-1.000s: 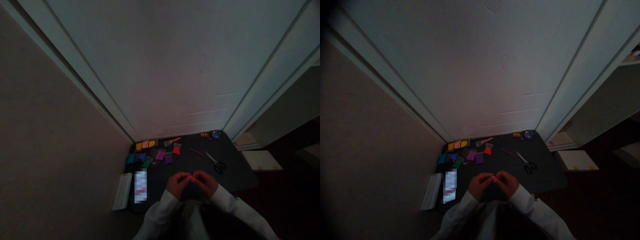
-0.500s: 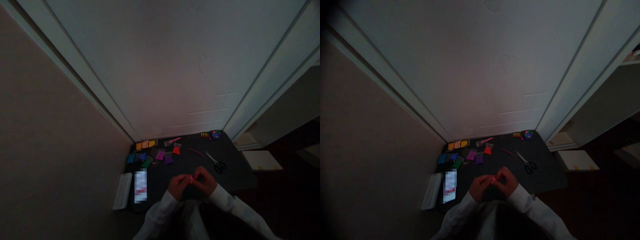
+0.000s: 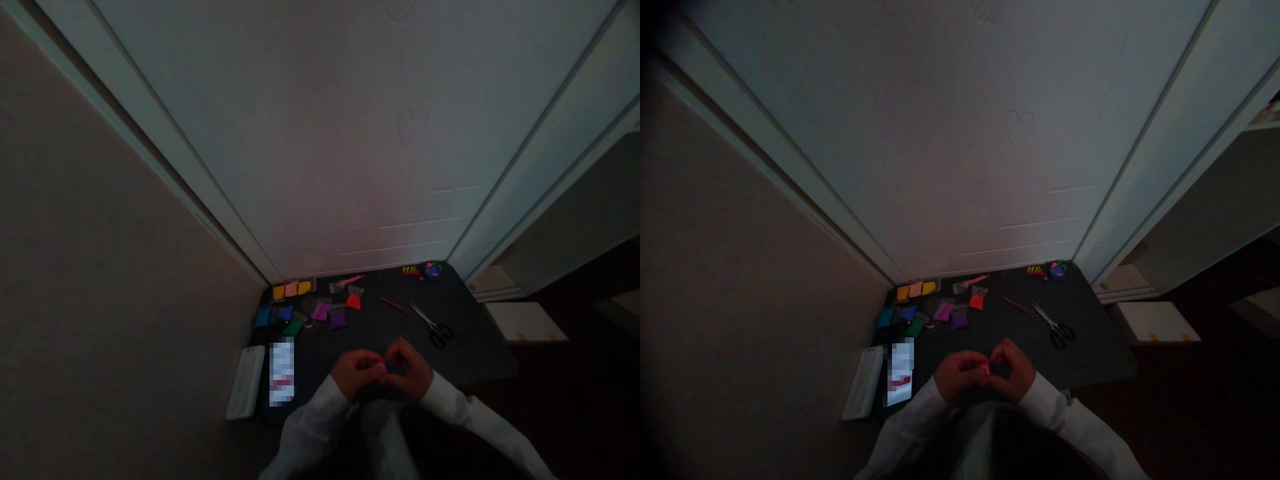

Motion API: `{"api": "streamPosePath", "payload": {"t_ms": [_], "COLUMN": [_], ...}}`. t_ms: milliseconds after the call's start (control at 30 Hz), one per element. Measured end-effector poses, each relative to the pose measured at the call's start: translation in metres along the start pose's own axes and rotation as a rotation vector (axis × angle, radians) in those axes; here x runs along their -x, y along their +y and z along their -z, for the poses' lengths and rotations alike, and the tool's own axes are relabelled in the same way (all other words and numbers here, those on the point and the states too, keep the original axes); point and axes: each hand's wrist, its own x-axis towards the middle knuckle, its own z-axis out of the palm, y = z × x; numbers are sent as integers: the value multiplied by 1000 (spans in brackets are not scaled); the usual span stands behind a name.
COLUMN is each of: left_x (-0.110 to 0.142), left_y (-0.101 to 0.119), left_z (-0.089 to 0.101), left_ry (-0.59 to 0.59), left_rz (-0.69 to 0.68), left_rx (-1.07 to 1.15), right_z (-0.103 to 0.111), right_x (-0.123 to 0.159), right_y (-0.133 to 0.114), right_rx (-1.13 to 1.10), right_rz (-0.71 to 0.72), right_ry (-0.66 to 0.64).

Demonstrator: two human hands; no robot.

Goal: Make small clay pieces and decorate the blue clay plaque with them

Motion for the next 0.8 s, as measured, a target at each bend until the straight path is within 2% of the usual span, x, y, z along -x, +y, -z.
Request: {"api": "streamPosePath", "payload": {"t_ms": [400,800], "left_x": [-2,-12], "left_y": [-1,-18], "left_z": [6,8], "left_ry": [132,229], "left_rz": [-84,-121], "left_rx": [5,155], "right_z": [2,2], "right_x": [2,4], "right_y": [-3,-1], "right_rx": [11,-20], "right_rz": [-12,-9], "right_ry": [-31,-25]}}
